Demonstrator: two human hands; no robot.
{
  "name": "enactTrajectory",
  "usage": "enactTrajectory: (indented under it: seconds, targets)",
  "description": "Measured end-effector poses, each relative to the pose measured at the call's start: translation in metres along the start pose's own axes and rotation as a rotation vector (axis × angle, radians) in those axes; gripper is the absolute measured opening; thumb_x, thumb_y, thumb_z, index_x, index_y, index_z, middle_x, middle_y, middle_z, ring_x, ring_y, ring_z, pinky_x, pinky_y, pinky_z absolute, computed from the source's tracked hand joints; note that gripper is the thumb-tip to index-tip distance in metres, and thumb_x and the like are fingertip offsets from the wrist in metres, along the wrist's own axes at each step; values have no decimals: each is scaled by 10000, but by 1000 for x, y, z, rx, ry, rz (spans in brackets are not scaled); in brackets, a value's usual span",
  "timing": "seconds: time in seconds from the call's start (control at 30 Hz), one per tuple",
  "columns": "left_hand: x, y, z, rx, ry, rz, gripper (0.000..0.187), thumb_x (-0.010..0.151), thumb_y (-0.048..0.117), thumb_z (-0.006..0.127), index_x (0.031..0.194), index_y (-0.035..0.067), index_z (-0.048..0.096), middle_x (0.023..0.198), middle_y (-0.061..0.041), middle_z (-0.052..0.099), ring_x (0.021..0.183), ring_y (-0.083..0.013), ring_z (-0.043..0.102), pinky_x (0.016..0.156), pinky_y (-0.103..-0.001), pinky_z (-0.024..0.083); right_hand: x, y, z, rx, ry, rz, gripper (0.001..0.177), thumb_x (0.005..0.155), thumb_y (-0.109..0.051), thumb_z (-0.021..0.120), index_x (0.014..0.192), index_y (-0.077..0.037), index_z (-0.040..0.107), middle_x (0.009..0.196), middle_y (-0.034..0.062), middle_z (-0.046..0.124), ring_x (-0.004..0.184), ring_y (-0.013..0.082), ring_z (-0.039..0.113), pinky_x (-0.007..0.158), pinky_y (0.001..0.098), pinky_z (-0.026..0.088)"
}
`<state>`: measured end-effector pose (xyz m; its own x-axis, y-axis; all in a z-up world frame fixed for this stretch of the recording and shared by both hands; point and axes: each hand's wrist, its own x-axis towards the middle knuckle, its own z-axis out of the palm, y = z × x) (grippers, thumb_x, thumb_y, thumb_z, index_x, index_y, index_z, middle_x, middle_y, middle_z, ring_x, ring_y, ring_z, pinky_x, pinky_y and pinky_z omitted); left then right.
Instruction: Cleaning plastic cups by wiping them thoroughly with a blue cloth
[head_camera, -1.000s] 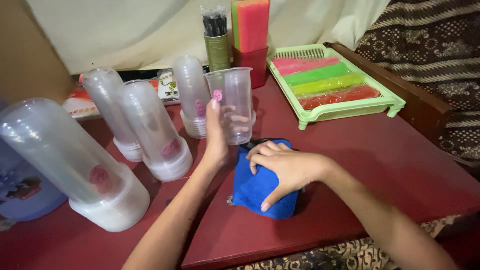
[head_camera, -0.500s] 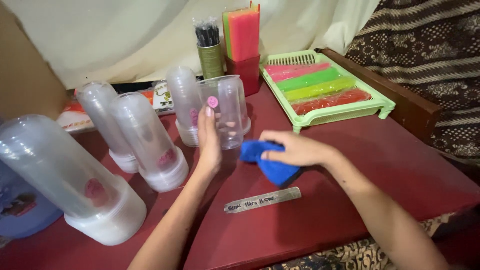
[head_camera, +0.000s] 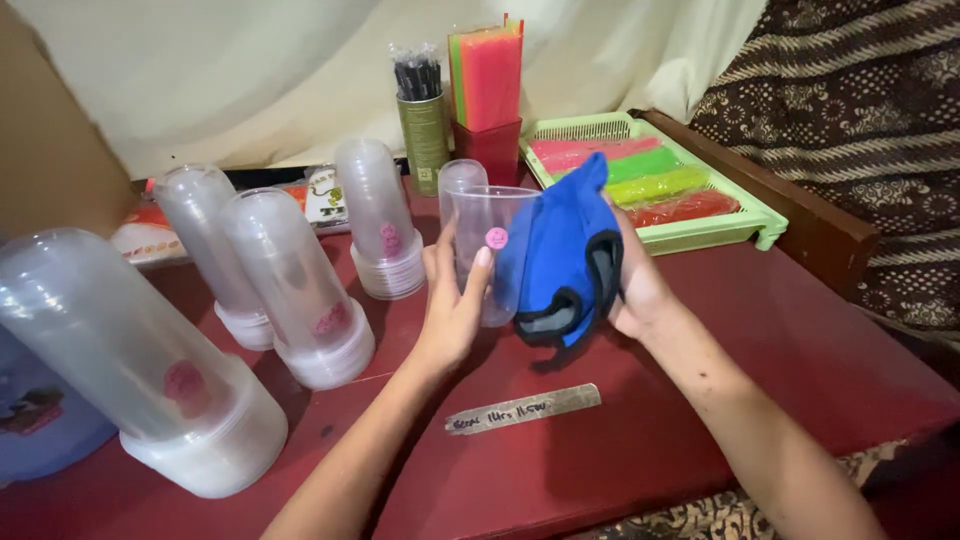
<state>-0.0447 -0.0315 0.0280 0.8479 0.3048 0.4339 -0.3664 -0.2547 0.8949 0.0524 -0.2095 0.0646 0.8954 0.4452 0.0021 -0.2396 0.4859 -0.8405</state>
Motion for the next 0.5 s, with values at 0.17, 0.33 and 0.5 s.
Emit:
enactTrajectory:
  seconds: [0.17,0.33,0.5]
  targets:
    - [3,-18,6,22,-27,56,680,1057,470,424,1590,105,213,1323,-196,345,1289,-368,423,1139,-511,401,-25,-4,17,60,-4,7,668,912,-620,519,1371,-149,634,1350,127,669,1172,287,672,1046,494,550]
    - [4,2,1,-82,-136,-99,725,1046,487,361,1600,137,52,1066,-244,721,1033,-379,734,938,-518,567,-19,2,12,31,-47,-17,602,953,-547,523,1386,-141,623,1299,173,682,1131,337,684,1011,539,560]
    - [-9,22,10,-64,-95,-27,692,1043,485,346,1565,75,151,1323,-306,562,1270,-430,536,1106,-591,367,2,23,-7,-143,-304,-203,634,1012,-455,389,1561,-139,417,1470,123,554,1300,248,569,1089,421,495]
